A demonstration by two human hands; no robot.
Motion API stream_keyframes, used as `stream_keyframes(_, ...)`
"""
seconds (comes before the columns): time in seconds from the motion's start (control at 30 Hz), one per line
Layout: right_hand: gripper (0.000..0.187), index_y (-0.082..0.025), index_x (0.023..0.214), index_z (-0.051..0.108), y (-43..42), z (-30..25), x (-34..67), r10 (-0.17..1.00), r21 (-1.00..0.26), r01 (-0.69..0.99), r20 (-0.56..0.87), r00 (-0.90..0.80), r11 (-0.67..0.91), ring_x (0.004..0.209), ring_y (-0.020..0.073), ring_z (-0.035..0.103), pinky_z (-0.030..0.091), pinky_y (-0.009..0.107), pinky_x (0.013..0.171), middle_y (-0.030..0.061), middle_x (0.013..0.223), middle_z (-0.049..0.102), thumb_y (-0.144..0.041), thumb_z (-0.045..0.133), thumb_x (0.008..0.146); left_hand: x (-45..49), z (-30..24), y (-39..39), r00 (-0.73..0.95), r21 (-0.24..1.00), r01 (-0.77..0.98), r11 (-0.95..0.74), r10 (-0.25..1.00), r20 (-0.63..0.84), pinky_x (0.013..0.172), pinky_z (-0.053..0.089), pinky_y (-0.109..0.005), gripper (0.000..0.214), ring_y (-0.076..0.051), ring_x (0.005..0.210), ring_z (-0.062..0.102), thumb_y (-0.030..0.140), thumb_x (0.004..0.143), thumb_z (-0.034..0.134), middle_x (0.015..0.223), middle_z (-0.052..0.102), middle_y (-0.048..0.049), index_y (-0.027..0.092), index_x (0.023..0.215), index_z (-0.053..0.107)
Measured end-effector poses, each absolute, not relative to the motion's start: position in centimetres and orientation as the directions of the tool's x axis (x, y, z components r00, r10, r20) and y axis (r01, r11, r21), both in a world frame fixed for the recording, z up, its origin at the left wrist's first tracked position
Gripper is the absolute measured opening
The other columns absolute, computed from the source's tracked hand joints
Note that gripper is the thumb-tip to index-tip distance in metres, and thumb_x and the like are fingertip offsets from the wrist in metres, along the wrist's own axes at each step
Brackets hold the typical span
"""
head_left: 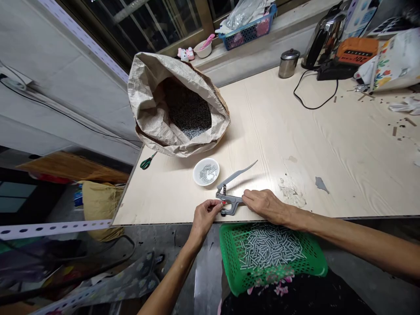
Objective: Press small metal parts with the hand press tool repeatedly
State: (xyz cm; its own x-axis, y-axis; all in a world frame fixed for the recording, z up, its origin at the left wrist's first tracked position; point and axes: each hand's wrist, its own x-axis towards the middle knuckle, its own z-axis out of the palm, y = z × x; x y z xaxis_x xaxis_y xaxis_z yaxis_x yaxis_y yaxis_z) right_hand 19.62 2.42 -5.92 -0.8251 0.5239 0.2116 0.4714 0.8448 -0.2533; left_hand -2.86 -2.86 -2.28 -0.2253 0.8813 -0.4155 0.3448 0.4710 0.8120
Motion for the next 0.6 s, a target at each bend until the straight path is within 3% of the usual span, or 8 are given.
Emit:
stream_keyframes(0.17,0.029,-0.018,0.088,0.053,2.3,-6.2,19.6,0.529,-0.279,0.468,0.215,-0.821,0.839,0.062,0.0141,0.046,0.029,0.031,0.05,0.0046,0.082,0.057,0.004,0.035,0.082,-2.8,-2.5,-3.4,-0.248,0.8,0.362,0.479,0.876,-0.413,0.063,0.044,-0.026,0.046,-0.017,0.069,0.061,0.055,0.062,0.071,0.076,0.07,-0.0065,0.012,0.081,0.069)
stream_keyframes(0.33,0.024,-0.017,0.087,0.053,2.5,-6.2,19.5,0.525,-0.283,0.462,0.215,-0.824,0.841,0.061,0.0134,0.044,0.026,0.031,0.049,0.0041,0.082,0.056,0.001,0.037,0.085,-2.9,-2.8,-2.8,-0.225,0.772,0.406,0.489,0.872,-0.434,0.059,0.043,-0.024,0.04,-0.015,0.065,0.06,0.049,0.062,0.071,0.072,0.069,-0.0051,0.012,0.077,0.068)
stream_keyframes(0.6,0.018,-0.017,0.085,0.051,3.0,-7.4,19.1,0.549,-0.307,0.477,0.218,-0.807,0.823,0.058,0.0103,0.039,0.018,0.03,0.049,0.0028,0.083,0.056,-0.007,0.038,0.091,-2.7,-1.5,-1.5,-0.142,0.644,0.414,0.643,0.745,-0.652,0.048,0.04,-0.02,0.024,-0.01,0.045,0.054,0.034,0.067,0.073,0.048,0.058,0.0018,0.012,0.069,0.064)
